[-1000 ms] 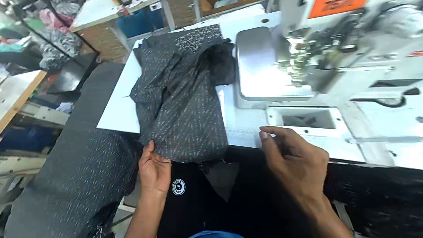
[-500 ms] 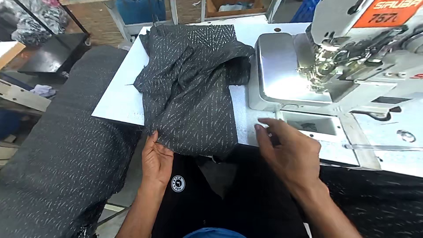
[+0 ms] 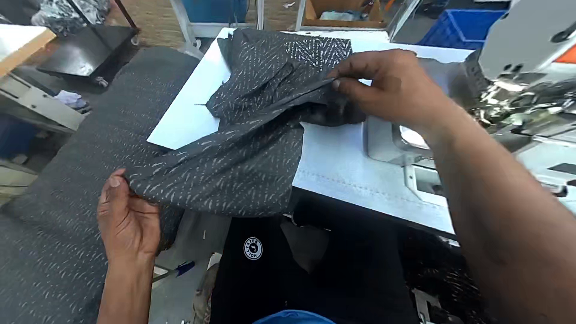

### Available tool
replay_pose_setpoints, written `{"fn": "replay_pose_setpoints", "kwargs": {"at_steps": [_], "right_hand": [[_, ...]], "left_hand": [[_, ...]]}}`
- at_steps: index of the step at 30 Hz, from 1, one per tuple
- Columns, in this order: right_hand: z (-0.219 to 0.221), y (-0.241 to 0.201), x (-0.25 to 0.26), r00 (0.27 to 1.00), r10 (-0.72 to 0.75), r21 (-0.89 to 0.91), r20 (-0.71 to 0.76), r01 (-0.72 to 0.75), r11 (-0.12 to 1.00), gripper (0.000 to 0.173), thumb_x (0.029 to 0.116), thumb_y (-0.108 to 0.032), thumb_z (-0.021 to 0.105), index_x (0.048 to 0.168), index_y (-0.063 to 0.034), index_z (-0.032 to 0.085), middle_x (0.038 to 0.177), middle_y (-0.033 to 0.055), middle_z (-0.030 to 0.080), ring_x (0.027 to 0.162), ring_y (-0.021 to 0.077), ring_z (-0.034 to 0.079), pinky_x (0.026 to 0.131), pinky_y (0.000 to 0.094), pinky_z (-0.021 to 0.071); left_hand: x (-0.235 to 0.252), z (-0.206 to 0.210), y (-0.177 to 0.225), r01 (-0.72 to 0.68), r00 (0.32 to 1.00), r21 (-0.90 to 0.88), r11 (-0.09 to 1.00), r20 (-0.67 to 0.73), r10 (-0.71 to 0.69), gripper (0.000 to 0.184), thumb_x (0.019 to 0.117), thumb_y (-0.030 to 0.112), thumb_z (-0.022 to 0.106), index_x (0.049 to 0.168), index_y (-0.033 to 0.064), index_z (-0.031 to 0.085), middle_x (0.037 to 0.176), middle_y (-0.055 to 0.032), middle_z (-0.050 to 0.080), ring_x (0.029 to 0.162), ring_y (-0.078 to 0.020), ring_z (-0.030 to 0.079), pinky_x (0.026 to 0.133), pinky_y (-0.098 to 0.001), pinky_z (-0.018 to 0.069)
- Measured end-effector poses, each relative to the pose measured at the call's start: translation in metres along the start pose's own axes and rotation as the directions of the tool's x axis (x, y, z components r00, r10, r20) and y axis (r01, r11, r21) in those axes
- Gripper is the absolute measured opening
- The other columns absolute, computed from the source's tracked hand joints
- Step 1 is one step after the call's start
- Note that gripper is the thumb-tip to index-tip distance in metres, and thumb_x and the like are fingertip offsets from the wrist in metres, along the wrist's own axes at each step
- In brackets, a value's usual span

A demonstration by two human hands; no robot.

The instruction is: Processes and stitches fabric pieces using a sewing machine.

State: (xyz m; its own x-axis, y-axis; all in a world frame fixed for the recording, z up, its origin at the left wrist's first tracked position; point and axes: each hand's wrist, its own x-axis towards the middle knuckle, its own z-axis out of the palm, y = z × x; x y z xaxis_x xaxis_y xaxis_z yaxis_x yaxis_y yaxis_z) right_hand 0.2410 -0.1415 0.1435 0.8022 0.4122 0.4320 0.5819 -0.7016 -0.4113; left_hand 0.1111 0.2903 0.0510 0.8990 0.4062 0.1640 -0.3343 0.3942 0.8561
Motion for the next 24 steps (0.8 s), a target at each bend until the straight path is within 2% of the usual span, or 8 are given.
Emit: {"fn": "replay_pose_setpoints", "kwargs": {"at_steps": [3,8,11,13,18,20,22,24], "right_hand": [[-0.006,-0.008,0.008,0.989,0.099,0.233,0.110,-0.122,0.965,0.016,0.1050,-0.017,0.056,0.112,-0.0098,0.068,0.087,-0.0013,0.068,0.072,0.0012,0.060,0.068,0.0207,0.0519],[-0.002,-0.009,0.020,0.970,0.187,0.318,0.154,-0.227,0.921,0.013,0.1038,-0.017,0.060,0.108,-0.0088,0.070,0.084,-0.0013,0.070,0.070,0.0016,0.063,0.065,0.0198,0.0533],[0.005,-0.001,0.025,0.986,0.149,0.016,0.069,-0.151,0.988,0.020,0.1018,-0.025,0.064,0.108,-0.0078,0.071,0.090,0.0043,0.072,0.078,0.0116,0.067,0.076,0.0338,0.0567],[0.010,-0.007,0.023,0.996,0.088,-0.170,0.003,-0.086,0.982,0.027,0.1042,-0.023,0.058,0.115,-0.0002,0.069,0.104,0.0181,0.072,0.098,0.0315,0.070,0.092,0.0534,0.0534],[0.043,-0.039,0.003,0.990,0.005,-0.248,0.142,0.031,0.968,0.055,0.0880,-0.047,0.074,0.123,-0.0055,0.066,0.116,0.0190,0.067,0.109,0.0382,0.065,0.090,0.0592,0.0528],[0.057,-0.034,-0.001,0.965,0.027,-0.341,0.262,0.066,0.938,0.044,0.0857,-0.033,0.081,0.119,-0.0071,0.067,0.119,0.0217,0.064,0.110,0.0454,0.063,0.085,0.0654,0.0507],[0.054,-0.023,-0.003,0.970,-0.025,-0.327,0.243,0.106,0.939,0.019,0.0922,-0.012,0.072,0.110,-0.0046,0.070,0.116,0.0218,0.067,0.106,0.0450,0.066,0.084,0.0661,0.0521],[0.041,-0.015,-0.001,0.971,-0.123,-0.182,0.206,0.161,0.970,0.017,0.0989,-0.010,0.063,0.109,-0.0025,0.073,0.115,0.0201,0.070,0.107,0.0390,0.068,0.090,0.0609,0.0538]], "left_hand": [[0.015,-0.004,-0.008,0.033,0.991,0.080,0.996,-0.131,-0.023,0.024,0.1111,0.022,0.043,0.119,0.0130,0.064,0.105,0.0026,0.073,0.096,-0.0091,0.072,0.087,-0.0308,0.0623],[0.019,0.000,-0.023,0.198,0.943,0.038,0.979,-0.279,-0.180,0.021,0.1098,0.026,0.048,0.118,0.0151,0.064,0.102,0.0030,0.071,0.095,-0.0092,0.071,0.084,-0.0323,0.0617],[0.018,-0.005,-0.031,0.276,0.917,-0.038,0.960,-0.288,-0.275,0.025,0.1092,0.028,0.049,0.126,0.0143,0.062,0.109,-0.0008,0.071,0.102,-0.0134,0.070,0.089,-0.0379,0.0604],[0.016,-0.009,-0.035,0.311,0.902,-0.064,0.948,-0.294,-0.316,0.027,0.1097,0.028,0.047,0.129,0.0140,0.059,0.113,-0.0013,0.069,0.105,-0.0141,0.069,0.092,-0.0386,0.0592],[0.012,-0.014,-0.042,0.347,0.884,-0.047,0.937,-0.318,-0.343,0.026,0.1085,0.030,0.050,0.126,0.0150,0.061,0.112,-0.0012,0.070,0.105,-0.0142,0.069,0.092,-0.0395,0.0592],[0.013,-0.014,-0.041,0.343,0.886,-0.050,0.938,-0.315,-0.341,0.025,0.1079,0.030,0.051,0.125,0.0154,0.062,0.111,-0.0019,0.070,0.105,-0.0148,0.069,0.091,-0.0404,0.0592],[0.015,-0.012,-0.037,0.323,0.892,-0.045,0.945,-0.321,-0.320,0.022,0.1072,0.030,0.053,0.121,0.0160,0.063,0.107,-0.0010,0.071,0.102,-0.0140,0.070,0.088,-0.0388,0.0603],[0.014,-0.017,-0.034,0.285,0.900,-0.016,0.958,-0.338,-0.274,0.019,0.1059,0.027,0.056,0.117,0.0146,0.066,0.103,-0.0004,0.072,0.097,-0.0126,0.071,0.085,-0.0364,0.0616]]}}
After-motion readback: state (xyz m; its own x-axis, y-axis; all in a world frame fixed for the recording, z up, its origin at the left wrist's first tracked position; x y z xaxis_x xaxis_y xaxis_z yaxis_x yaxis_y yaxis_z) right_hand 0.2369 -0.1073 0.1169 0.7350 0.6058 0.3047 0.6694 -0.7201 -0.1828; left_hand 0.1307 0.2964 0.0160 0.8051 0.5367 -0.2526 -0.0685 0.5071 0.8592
